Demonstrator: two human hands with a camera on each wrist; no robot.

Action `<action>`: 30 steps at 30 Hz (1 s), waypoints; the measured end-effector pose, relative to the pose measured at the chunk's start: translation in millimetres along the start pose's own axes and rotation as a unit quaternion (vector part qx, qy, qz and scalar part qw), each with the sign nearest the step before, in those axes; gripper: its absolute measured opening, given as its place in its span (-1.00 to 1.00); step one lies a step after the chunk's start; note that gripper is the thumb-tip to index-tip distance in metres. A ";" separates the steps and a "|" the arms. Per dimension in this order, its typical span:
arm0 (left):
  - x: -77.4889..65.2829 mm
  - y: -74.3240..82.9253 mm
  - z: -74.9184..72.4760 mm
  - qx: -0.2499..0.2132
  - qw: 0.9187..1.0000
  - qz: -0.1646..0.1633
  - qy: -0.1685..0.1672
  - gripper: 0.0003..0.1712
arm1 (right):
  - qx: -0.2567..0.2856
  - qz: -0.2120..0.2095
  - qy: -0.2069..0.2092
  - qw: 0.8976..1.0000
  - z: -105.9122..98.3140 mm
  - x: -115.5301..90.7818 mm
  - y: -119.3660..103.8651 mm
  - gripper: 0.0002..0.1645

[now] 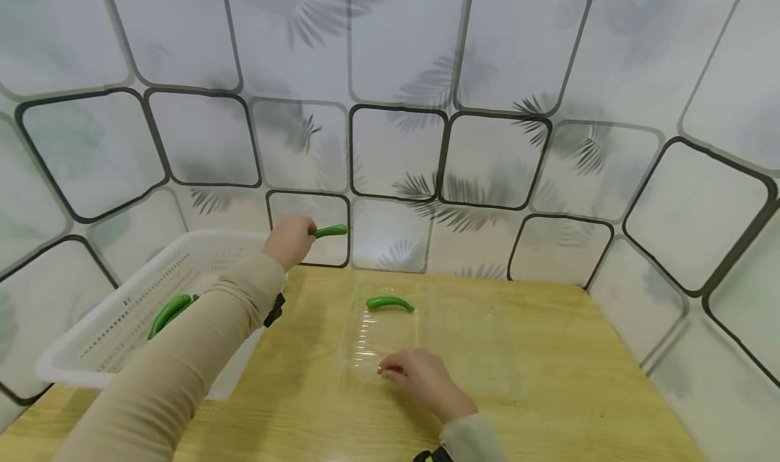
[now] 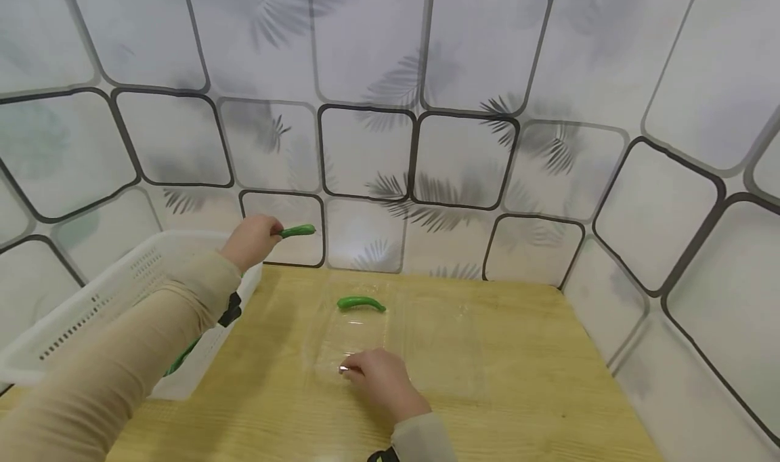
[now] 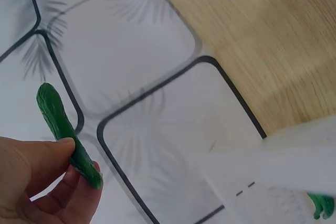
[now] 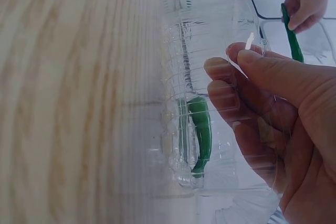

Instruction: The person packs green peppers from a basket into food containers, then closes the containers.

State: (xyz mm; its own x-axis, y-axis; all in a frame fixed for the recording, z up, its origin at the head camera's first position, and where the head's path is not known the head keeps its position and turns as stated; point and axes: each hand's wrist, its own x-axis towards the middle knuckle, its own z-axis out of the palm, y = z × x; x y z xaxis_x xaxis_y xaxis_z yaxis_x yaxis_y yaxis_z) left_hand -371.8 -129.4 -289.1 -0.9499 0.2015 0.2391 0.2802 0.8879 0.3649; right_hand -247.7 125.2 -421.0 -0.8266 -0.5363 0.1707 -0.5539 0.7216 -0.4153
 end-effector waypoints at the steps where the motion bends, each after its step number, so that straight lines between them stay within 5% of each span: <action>1: 0.0 2.2 4.1 0.002 1.000 0.005 -0.001 -0.81 | 0.004 0.005 -0.003 1.000 0.6 -0.8 -0.9 -0.88; 21: -0.4 68.4 78.5 0.058 0.991 0.084 -0.087 -0.86 | 0.011 0.013 -0.008 1.000 -0.3 -0.5 4.5 -0.86; 30: -1.8 72.9 107.9 0.105 0.984 0.084 -0.117 -0.92 | 0.010 -0.002 -0.006 1.000 0.0 0.6 4.3 -0.86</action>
State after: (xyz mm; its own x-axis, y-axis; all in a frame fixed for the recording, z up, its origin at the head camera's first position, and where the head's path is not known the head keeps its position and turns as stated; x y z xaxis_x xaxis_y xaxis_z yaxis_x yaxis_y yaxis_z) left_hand -364.6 -20.4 -360.1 -0.9053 0.4208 0.0583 0.4247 0.8947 0.1385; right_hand -250.6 127.9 -422.7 -0.8230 -0.5448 0.1609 -0.5549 0.7104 -0.4329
